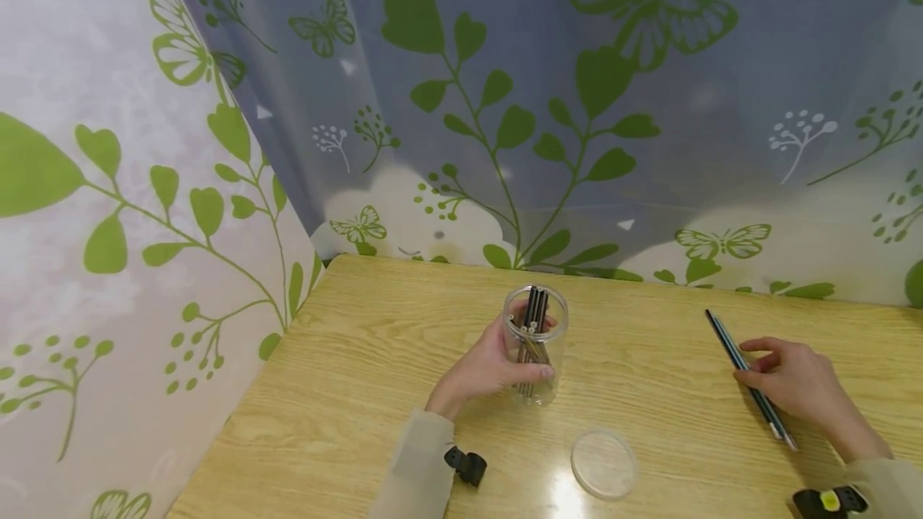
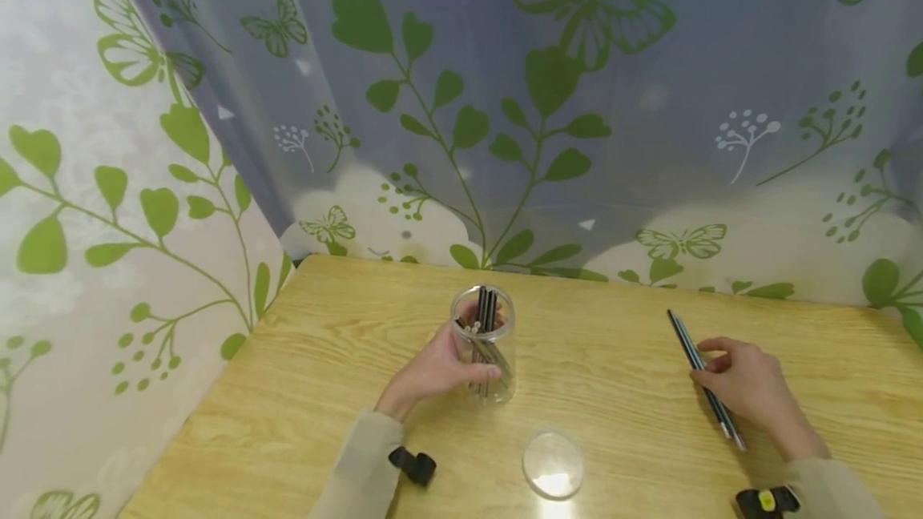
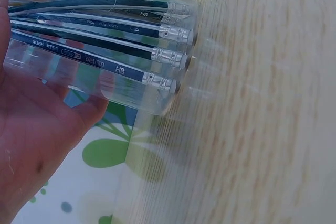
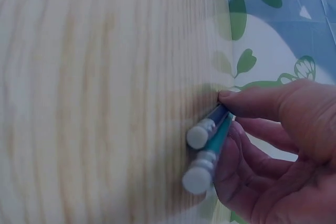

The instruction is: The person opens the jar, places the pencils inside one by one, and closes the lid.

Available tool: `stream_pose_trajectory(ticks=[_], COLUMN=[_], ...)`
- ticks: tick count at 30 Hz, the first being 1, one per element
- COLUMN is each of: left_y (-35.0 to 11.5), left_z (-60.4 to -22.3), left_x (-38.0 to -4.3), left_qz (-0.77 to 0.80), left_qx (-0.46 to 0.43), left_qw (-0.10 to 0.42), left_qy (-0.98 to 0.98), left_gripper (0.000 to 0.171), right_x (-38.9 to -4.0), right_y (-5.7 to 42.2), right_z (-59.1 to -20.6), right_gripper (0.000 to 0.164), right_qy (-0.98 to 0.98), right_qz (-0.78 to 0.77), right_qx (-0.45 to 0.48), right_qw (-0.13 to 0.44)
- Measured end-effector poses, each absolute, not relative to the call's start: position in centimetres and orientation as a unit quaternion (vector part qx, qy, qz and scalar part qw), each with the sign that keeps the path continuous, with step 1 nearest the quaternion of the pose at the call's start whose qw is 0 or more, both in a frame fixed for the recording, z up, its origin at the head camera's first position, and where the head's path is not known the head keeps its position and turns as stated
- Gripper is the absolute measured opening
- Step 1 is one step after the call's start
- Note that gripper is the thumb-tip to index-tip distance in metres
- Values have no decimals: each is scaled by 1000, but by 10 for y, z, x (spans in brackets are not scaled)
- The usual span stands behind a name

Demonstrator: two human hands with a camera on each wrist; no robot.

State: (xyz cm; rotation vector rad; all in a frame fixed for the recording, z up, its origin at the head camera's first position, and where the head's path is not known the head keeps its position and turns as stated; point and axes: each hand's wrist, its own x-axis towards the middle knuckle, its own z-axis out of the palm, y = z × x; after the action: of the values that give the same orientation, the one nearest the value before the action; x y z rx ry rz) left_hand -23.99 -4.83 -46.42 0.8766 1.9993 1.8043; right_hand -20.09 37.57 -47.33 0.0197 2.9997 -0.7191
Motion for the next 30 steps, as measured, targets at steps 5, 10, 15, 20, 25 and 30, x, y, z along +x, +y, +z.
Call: stream_pose_trajectory(ticks=[5, 10, 15, 20, 25, 30], left_y=[-48, -48, -49, -49, -49, -48], left_z=[-465, -466, -465, -465, -464, -464], left_x=[-241, -241, -240, -240, -239, -239], left_qz=[629, 630, 630, 629, 631, 636], left_qx=[307, 308, 304, 304, 302, 299], left_qw=[153, 155, 156, 156, 158, 162], left_qy=[698, 696, 697, 698, 697, 693], left_gripper=[80, 81, 81, 81, 82, 83], right_x=[-200, -200, -199, -197, -194, -191], right_y=[376, 375, 376, 377, 377, 378], right_z=[-473, -473, -473, -474, -473, -473], right_gripper=[47, 46, 44, 44, 46, 45], right_qy=[971, 971, 972, 973, 972, 970], right_qz=[-235, -237, -233, -232, -234, -239], right_qx=[14, 14, 11, 6, 8, 8], right_qw=[33, 32, 18, 2, -9, -36])
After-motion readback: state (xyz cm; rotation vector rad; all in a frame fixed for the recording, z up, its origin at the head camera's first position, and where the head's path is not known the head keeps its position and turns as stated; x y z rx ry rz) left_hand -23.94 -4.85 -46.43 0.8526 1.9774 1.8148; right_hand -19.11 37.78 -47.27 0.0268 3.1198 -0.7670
